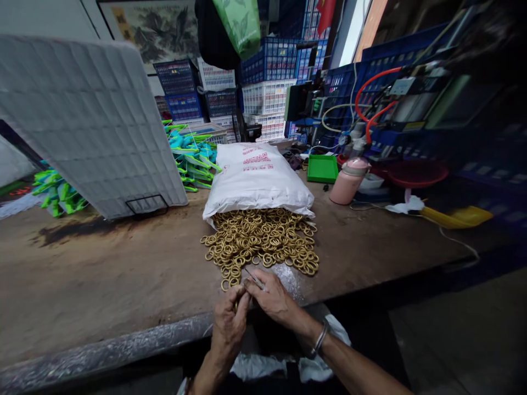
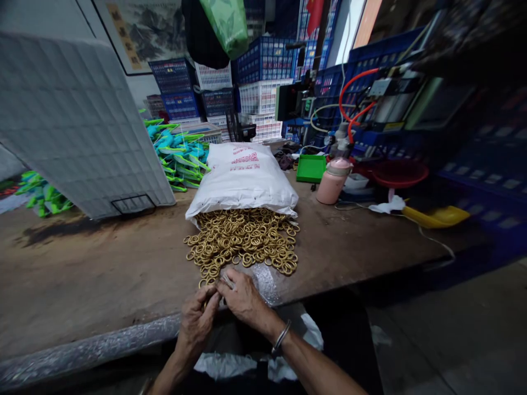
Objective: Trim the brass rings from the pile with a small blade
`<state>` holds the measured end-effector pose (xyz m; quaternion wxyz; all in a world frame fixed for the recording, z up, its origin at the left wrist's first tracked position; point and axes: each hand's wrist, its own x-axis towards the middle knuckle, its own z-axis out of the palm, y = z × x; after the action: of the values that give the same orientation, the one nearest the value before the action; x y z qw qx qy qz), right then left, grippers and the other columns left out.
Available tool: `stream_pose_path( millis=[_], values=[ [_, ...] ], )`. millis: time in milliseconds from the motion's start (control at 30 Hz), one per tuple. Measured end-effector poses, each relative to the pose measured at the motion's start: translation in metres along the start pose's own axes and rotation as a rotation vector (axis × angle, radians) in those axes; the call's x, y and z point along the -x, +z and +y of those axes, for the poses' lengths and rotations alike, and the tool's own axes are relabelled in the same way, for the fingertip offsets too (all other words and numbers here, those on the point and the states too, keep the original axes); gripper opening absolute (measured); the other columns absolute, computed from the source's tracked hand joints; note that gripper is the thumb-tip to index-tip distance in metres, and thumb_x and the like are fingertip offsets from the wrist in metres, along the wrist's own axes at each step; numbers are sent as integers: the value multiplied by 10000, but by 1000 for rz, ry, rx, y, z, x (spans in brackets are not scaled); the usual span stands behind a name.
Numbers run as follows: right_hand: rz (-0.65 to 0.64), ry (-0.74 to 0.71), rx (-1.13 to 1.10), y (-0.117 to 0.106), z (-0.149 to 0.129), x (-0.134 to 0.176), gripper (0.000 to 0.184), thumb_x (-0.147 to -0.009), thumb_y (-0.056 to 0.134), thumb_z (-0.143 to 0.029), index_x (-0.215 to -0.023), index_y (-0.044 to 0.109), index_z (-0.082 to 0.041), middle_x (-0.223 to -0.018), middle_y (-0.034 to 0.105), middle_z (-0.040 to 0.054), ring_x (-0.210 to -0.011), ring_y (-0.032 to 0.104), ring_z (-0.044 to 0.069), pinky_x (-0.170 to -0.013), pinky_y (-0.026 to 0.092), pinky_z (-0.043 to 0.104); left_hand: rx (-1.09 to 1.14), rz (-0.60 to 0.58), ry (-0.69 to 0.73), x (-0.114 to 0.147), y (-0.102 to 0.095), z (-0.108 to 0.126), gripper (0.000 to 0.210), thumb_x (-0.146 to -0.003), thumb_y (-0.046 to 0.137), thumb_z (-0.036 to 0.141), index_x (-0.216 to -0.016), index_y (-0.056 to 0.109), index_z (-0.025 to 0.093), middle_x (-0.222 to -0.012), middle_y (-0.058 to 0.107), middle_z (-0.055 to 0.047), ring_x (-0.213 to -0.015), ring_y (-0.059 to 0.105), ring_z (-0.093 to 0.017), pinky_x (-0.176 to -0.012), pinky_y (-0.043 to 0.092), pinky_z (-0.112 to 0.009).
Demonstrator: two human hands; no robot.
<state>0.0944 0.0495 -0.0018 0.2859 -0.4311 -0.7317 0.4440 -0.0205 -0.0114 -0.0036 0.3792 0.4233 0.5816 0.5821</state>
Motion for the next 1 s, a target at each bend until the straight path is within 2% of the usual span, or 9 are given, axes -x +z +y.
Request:
stream_pose_path(
  millis=[100,200,333,433,600,700,767,900,1000],
  values=[
    [-7,43,-84,0,0,0,232,-792,438,-346,-633,452,-177,-581,423,-58,-558,403,77,-526,324,179,61,-72,-100,1,1,3,203,-660,654,364,-716,668,170,-583,579,3,-552,504,-129,-571,401,-222],
    [-35,72,-203,1,3,1,205,-805,420,-347,-713,487,-176,-614,473,-47,-554,450,78,-517,357,172,157,-162,-276,4,2,2,274,-708,597,431,-680,590,158,-489,467,51,-396,357,-59,-415,281,-177],
    [-51,48,-248,0,3,3,248,-828,398,-375,-728,494,-170,-614,496,-35,-550,470,81,-513,377,173,300,-220,-388,7,2,0,286,-728,579,437,-666,503,168,-528,454,58,-392,321,-34,-389,213,-158],
    [-43,33,-235,-1,-1,4,257,-824,409,-376,-693,486,-169,-596,492,-33,-550,459,81,-517,376,175,374,-215,-427,9,4,1,300,-694,615,441,-675,484,171,-540,447,65,-392,318,-28,-384,191,-153],
    [-76,94,-265,-1,-2,3,272,-828,373,-320,-623,467,-168,-556,493,-28,-510,454,82,-505,367,186,431,-187,-447,10,4,2,311,-686,623,448,-696,492,166,-542,457,66,-399,327,-27,-383,194,-150],
    [26,87,-120,1,5,3,264,-823,363,-279,-591,438,-177,-522,464,-34,-495,422,84,-504,341,194,452,-177,-435,9,2,0,311,-695,617,445,-688,477,167,-536,458,69,-396,329,-24,-384,199,-147],
    [54,24,33,3,10,4,233,-812,382,-267,-598,430,-185,-522,446,-39,-502,398,88,-498,310,198,442,-157,-432,8,1,-1,312,-700,614,443,-682,460,172,-529,455,71,-390,329,-22,-385,199,-144],
    [-71,-94,281,3,14,11,100,-733,408,-133,-692,477,-193,-582,494,-28,-531,411,101,-514,279,210,412,-110,-450,4,2,-1,363,-638,653,481,-708,477,171,-523,469,69,-388,349,-24,-388,221,-144],
    [-105,-101,440,3,14,14,214,-647,413,-69,-798,497,-195,-637,543,-9,-572,455,121,-541,275,222,389,-98,-419,3,2,-4,387,-608,667,497,-707,486,170,-507,468,71,-386,354,-27,-391,238,-147]
  ],
)
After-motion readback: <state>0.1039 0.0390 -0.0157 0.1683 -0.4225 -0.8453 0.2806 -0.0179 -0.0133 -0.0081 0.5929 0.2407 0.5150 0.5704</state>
